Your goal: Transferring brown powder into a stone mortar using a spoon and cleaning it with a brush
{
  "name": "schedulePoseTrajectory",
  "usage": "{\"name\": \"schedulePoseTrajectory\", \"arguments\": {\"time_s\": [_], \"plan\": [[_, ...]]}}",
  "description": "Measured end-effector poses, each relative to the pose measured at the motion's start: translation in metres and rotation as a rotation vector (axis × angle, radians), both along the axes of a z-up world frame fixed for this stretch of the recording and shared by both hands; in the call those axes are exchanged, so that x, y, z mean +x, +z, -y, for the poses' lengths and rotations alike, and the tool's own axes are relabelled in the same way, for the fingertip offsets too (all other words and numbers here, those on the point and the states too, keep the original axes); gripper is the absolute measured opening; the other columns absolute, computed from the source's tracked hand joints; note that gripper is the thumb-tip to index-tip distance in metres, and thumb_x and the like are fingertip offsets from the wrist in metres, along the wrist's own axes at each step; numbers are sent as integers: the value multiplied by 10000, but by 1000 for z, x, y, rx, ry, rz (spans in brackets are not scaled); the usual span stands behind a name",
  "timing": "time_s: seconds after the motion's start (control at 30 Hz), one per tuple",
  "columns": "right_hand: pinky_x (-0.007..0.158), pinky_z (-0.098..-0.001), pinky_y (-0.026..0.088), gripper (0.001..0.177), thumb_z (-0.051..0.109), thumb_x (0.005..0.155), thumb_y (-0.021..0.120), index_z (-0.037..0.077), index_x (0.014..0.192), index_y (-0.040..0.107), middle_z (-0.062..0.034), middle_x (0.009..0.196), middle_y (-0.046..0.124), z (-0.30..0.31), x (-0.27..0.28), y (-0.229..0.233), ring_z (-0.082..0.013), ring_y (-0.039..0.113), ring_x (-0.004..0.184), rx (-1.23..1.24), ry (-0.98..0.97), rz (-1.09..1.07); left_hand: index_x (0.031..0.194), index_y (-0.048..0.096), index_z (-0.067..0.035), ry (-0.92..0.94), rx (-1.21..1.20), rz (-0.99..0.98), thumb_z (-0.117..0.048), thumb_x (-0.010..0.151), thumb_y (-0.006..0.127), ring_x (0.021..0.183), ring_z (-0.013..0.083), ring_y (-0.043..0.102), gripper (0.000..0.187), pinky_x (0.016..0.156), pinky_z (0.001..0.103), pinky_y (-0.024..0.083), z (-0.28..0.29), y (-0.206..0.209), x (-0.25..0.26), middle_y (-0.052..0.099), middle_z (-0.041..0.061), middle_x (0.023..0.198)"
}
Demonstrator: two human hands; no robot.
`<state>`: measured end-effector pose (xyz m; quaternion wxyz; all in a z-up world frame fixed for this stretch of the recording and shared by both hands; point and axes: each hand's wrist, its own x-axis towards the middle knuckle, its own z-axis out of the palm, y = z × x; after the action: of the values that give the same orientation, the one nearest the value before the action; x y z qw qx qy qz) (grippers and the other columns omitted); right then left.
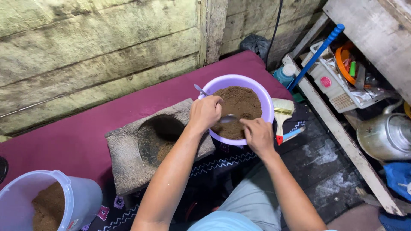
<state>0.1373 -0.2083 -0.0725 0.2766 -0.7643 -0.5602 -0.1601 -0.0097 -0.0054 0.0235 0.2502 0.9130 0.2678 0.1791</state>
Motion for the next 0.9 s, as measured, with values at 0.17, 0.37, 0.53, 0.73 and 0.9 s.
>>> {"name": "schedulePoseTrajectory", "arguments": {"time_s": [0.17,0.37,0.53,0.73,0.9], "plan": [[779,-336,455,249,225,1008,589,241,1194,755,38,968,738,2,20,21,-180,655,949,27,-143,90,994,742,-216,12,5,9,-250,893,488,912,339,740,276,819,457,561,-3,-12,4,751,63,921],[738,-325,503,253,135,1026,589,200,1204,757,-28,970,761,16,10,30,-216,686,927,136,-193,-297,982,743,-216,33,11,7,-245,890,497,908,324,738,264,835,449,564,1,-9,1,740,58,899],[664,-201,482,293,60,1027,524,167,1171,756,-56,901,768,11,-5,56,-86,640,765,347,-229,-870,1025,761,-192,-29,-155,193,-167,905,500,967,390,709,288,882,474,556,-5,12,-12,735,112,919],[648,-160,441,259,22,999,512,64,1110,742,-107,839,738,6,-18,80,-64,573,700,545,-147,-1018,1077,751,-130,-50,-173,202,-134,926,512,983,462,672,283,880,540,543,10,56,-92,692,208,928],[544,-128,403,237,14,1013,492,3,1116,705,-160,813,735,-1,-51,124,-62,588,647,601,52,-1129,1113,754,-232,52,-97,117,-194,958,532,990,331,702,274,858,447,571,14,51,-167,722,81,976]]}}
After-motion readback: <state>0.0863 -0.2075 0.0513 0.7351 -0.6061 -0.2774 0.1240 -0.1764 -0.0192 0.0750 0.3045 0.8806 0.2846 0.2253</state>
